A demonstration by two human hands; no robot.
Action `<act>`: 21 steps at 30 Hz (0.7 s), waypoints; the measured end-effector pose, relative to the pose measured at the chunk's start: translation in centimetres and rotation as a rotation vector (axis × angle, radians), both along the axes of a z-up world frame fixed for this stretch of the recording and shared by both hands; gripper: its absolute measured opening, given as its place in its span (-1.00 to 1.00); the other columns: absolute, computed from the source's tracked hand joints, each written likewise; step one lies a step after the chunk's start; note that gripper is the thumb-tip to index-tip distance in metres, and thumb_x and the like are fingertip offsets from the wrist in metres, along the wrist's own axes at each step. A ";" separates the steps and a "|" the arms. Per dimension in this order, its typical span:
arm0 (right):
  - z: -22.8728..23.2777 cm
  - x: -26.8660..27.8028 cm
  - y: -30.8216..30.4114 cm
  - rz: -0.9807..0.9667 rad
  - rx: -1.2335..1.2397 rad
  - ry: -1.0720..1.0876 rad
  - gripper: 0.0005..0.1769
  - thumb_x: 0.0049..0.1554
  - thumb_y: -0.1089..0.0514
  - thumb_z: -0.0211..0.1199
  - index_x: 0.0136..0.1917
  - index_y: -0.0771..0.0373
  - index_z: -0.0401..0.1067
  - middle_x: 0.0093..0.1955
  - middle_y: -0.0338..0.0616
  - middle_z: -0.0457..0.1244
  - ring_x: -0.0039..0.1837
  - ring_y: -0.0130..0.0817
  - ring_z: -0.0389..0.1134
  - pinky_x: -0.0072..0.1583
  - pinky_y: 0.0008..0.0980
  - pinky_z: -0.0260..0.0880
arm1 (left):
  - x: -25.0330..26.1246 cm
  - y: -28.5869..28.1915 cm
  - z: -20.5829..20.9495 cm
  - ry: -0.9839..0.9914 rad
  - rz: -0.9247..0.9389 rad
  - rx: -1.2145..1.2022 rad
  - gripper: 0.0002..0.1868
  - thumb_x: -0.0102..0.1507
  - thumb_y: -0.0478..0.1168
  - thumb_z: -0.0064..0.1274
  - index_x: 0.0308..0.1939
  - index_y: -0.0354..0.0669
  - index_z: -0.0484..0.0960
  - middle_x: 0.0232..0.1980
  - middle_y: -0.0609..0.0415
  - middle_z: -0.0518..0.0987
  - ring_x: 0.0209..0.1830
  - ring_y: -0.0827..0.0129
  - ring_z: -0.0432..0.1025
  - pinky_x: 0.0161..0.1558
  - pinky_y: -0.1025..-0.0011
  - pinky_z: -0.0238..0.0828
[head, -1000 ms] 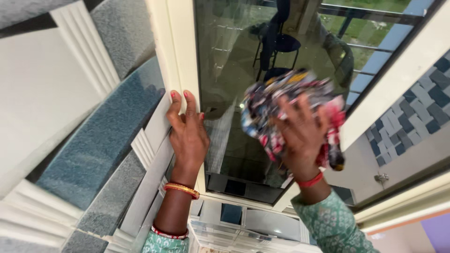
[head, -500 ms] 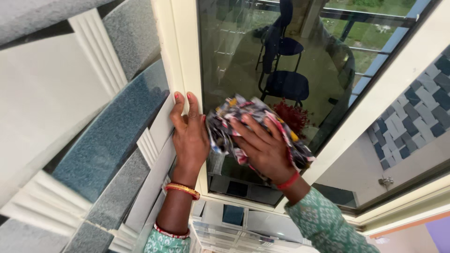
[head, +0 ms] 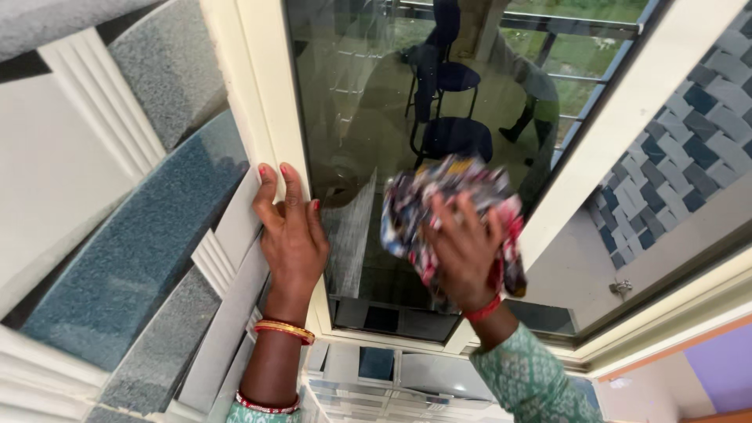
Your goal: The person wipes a glass door with a cloth, moving the cloth in circular and linear motions across the surface of the glass while holding the frame with the other hand.
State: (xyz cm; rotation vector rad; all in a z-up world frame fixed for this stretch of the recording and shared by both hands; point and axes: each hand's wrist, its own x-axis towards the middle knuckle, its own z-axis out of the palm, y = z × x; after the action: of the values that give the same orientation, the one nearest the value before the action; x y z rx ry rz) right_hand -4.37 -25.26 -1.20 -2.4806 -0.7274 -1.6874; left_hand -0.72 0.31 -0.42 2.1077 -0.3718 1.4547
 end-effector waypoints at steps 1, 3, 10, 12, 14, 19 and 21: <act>-1.0 -0.3 -0.2 0.008 -0.061 -0.006 -0.82 0.24 0.20 0.32 0.11 0.07 0.62 0.54 -0.18 0.23 0.67 -0.13 0.06 0.61 -0.01 -0.26 | 0.0 0.0 -0.1 0.025 -0.018 -0.022 -0.28 0.42 -0.39 0.08 0.62 -0.21 0.12 0.52 -0.41 0.12 0.19 -0.14 0.51 0.04 0.28 0.62; -0.4 -0.2 -1.3 0.029 -0.001 -0.005 -0.80 0.21 0.22 0.30 0.11 0.08 0.62 0.54 -0.14 0.22 0.66 -0.07 0.04 0.59 0.00 -0.26 | 0.1 -0.1 -0.1 0.080 -0.055 -0.063 -0.29 0.43 -0.41 0.07 0.61 -0.22 0.12 0.52 -0.44 0.13 -0.06 0.04 0.56 -0.03 0.22 0.60; 9.4 1.2 -0.4 -0.033 0.131 -0.041 -0.69 0.36 0.21 0.26 0.34 0.02 0.57 0.65 -0.07 0.12 0.72 -0.03 -0.05 0.62 0.05 -0.23 | -0.1 -0.1 -0.2 0.036 -0.058 -0.032 -0.26 0.43 -0.44 0.05 0.64 -0.17 0.09 0.53 -0.45 0.11 0.11 -0.10 0.56 -0.01 0.24 0.59; 9.1 1.4 0.2 -0.033 0.052 -0.032 -0.67 0.38 0.18 0.27 0.38 -0.05 0.58 0.65 -0.13 0.13 0.72 -0.07 -0.03 0.63 0.04 -0.22 | -0.2 0.1 0.0 0.026 -0.090 -0.046 -0.26 0.44 -0.43 0.04 0.65 -0.17 0.08 0.54 -0.45 0.10 0.14 -0.09 0.56 0.02 0.26 0.60; 6.4 0.8 0.8 -0.031 -0.082 0.026 -0.66 0.32 0.17 0.26 0.33 -0.10 0.59 0.62 -0.22 0.18 0.71 -0.13 0.01 0.64 0.02 -0.22 | -0.2 0.1 -0.2 0.031 -0.064 -0.043 -0.26 0.42 -0.43 0.06 0.64 -0.17 0.10 0.53 -0.45 0.11 0.13 -0.13 0.56 0.02 0.24 0.59; 5.3 -0.2 -1.7 0.065 0.014 0.027 -0.58 0.10 0.32 0.28 0.22 0.05 0.58 0.57 -0.07 0.20 0.68 0.00 0.00 0.58 0.04 -0.26 | 0.0 -0.1 -0.4 0.007 -0.023 -0.038 -0.24 0.39 -0.44 0.08 0.62 -0.20 0.09 0.52 -0.45 0.11 0.04 -0.10 0.55 0.03 0.23 0.58; 8.2 1.2 -1.9 -0.023 0.073 -0.092 -0.48 0.14 0.50 0.25 0.31 0.14 0.58 0.66 -0.07 0.16 0.76 -0.02 -0.06 0.67 0.00 -0.28 | 0.4 0.0 -0.6 0.026 -0.011 -0.029 -0.23 0.38 -0.45 0.09 0.62 -0.20 0.09 0.53 -0.45 0.11 0.01 -0.06 0.55 0.01 0.26 0.58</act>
State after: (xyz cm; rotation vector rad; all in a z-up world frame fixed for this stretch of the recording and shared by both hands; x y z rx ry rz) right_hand -3.20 -27.16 7.02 -2.3856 -0.6350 -1.8126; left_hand -0.27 0.27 -0.98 2.0965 -0.3492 1.4168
